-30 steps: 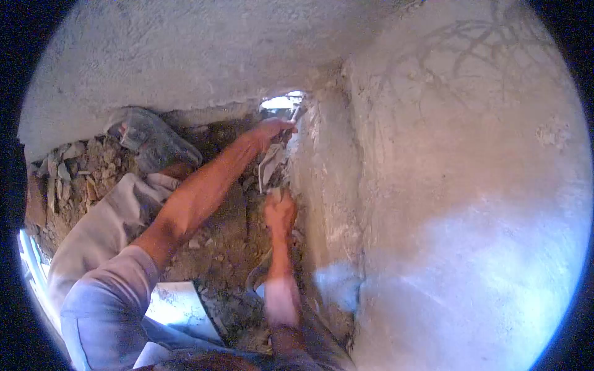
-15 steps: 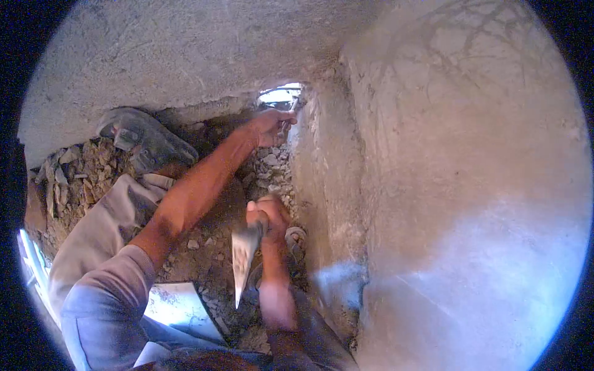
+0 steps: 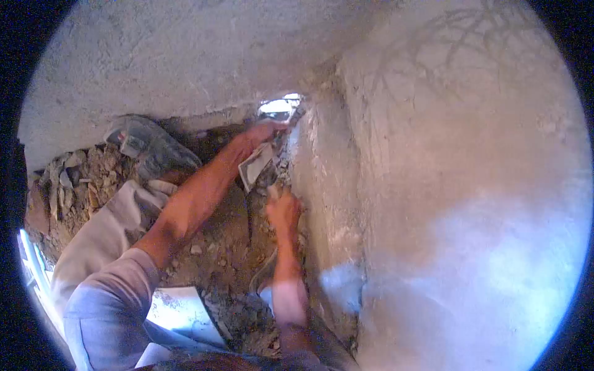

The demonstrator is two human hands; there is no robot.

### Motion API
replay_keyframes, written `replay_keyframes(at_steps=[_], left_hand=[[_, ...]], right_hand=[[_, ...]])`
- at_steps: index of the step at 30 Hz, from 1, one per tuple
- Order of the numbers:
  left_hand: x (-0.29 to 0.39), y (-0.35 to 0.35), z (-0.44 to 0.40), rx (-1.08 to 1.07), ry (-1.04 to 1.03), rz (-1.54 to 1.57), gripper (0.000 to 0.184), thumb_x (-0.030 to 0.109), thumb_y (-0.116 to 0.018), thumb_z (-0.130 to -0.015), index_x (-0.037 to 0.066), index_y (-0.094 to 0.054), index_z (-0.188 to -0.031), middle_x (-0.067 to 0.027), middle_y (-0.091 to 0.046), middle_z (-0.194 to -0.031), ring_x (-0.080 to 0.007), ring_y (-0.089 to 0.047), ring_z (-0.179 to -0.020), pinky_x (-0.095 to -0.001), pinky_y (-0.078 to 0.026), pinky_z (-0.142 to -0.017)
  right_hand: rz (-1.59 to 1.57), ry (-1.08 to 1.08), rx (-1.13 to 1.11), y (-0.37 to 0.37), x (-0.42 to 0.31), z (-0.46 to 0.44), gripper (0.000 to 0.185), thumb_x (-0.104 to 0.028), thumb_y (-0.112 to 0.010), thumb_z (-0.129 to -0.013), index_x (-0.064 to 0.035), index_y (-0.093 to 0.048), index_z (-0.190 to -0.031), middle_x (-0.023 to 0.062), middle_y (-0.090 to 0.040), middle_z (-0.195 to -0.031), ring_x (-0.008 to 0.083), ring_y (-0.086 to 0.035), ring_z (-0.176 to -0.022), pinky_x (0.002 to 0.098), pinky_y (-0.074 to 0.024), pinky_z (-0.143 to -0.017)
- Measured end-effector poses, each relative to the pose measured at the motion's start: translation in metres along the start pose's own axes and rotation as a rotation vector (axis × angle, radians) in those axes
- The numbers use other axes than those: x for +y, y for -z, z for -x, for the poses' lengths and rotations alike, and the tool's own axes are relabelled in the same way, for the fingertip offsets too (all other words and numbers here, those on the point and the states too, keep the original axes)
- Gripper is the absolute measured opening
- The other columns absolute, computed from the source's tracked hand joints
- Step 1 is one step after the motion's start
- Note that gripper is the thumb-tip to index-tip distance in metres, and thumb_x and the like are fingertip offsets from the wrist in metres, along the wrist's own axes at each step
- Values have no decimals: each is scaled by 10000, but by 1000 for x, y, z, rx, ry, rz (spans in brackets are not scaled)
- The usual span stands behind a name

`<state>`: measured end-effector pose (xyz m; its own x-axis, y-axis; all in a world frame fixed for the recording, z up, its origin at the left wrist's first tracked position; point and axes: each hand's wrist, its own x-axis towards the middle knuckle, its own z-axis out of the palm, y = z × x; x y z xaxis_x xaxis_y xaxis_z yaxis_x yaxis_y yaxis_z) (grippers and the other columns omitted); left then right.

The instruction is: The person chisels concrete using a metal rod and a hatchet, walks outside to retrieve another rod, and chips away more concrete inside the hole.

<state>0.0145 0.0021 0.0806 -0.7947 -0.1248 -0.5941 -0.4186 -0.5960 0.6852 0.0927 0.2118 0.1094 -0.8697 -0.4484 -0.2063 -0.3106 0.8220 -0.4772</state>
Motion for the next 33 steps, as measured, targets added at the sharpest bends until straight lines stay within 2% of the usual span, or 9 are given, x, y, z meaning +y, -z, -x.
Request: replay_keyframes(at_steps=[4, 11, 15, 17, 19, 20, 25, 28, 33], left_hand=[[-13, -5, 2, -63, 120, 320, 181, 236, -584, -882, 89, -567, -778, 19, -540, -620, -95, -485, -504, -289, -387, -458], [5, -1, 6, 20, 112, 276, 165, 212, -570, -887, 91, -579, -775, 21, -546, -600, -98, -478, -464, -288, -383, -415], [-7, -5, 7, -27, 135, 341, 199, 235, -581, -877, 84, -582, -748, 19, -543, -565, -109, -453, -413, -284, -376, -388], [-7, -8, 11, -21, 129, 347, 214, 247, -585, -874, 77, -580, -745, 16, -541, -565, -110, -440, -399, -269, -364, -373], [-6, -6, 6, 41, 117, 158, 213, 251, -580, -880, 85, -579, -746, 16, -545, -574, -104, -451, -422, -266, -369, -384], [-1, -2, -2, 43, 104, 148, 213, 251, -580, -880, 85, -579, -746, 16, -545, -574, -104, -451, -422, -266, -369, -384], [0, -10, 12, -11, 110, 303, 180, 245, -577, -879, 103, -580, -769, 19, -567, -633, -94, -491, -516, -287, -396, -445], [0, -7, 11, 11, 65, 210, 179, 246, -579, -878, 103, -578, -770, 23, -568, -637, -94, -491, -504, -276, -380, -432], [-10, -4, 0, -8, 106, 242, 200, 258, -576, -879, 92, -582, -768, 28, -549, -604, -93, -474, -475, -271, -369, -425]], right_hand=[[-527, 538, 83, 29, -33, 36, 275, -158, -647, -704, 12, -542, -892, 226, -595, -747, 420, -594, -731, 425, -467, -659], [-184, 21, 64, 2, -12, 14, 277, -154, -627, -718, 37, -575, -912, 233, -620, -822, 451, -575, -779, 421, -458, -686], [-647, 639, 173, 23, -32, 33, 246, -155, -656, -745, 15, -576, -904, 234, -625, -794, 450, -599, -780, 457, -474, -702], [-604, 701, 412, -8, -12, 11, 262, -136, -678, -719, 11, -586, -916, 223, -635, -804, 441, -608, -794, 456, -481, -710], [-250, 49, 76, 2, -14, -8, 171, -111, -607, -748, 24, -568, -846, 221, -606, -732, 413, -604, -726, 420, -459, -620], [-149, -21, 69, 1, -16, 1, 153, -121, -609, -757, 10, -553, -814, 224, -595, -724, 388, -611, -723, 402, -456, -604], [-597, 457, 109, 10, -25, 41, 360, -141, -720, -647, -6, -604, -960, 222, -632, -904, 428, -601, -855, 485, -481, -727], [-276, 40, 61, -21, 4, -11, 336, -144, -697, -658, 5, -604, -945, 225, -630, -853, 445, -596, -798, 472, -479, -718], [-364, 173, 137, 2, -31, 34, 135, -93, -605, -743, 9, -550, -812, 225, -616, -786, 421, -602, -764, 428, -459, -640]])
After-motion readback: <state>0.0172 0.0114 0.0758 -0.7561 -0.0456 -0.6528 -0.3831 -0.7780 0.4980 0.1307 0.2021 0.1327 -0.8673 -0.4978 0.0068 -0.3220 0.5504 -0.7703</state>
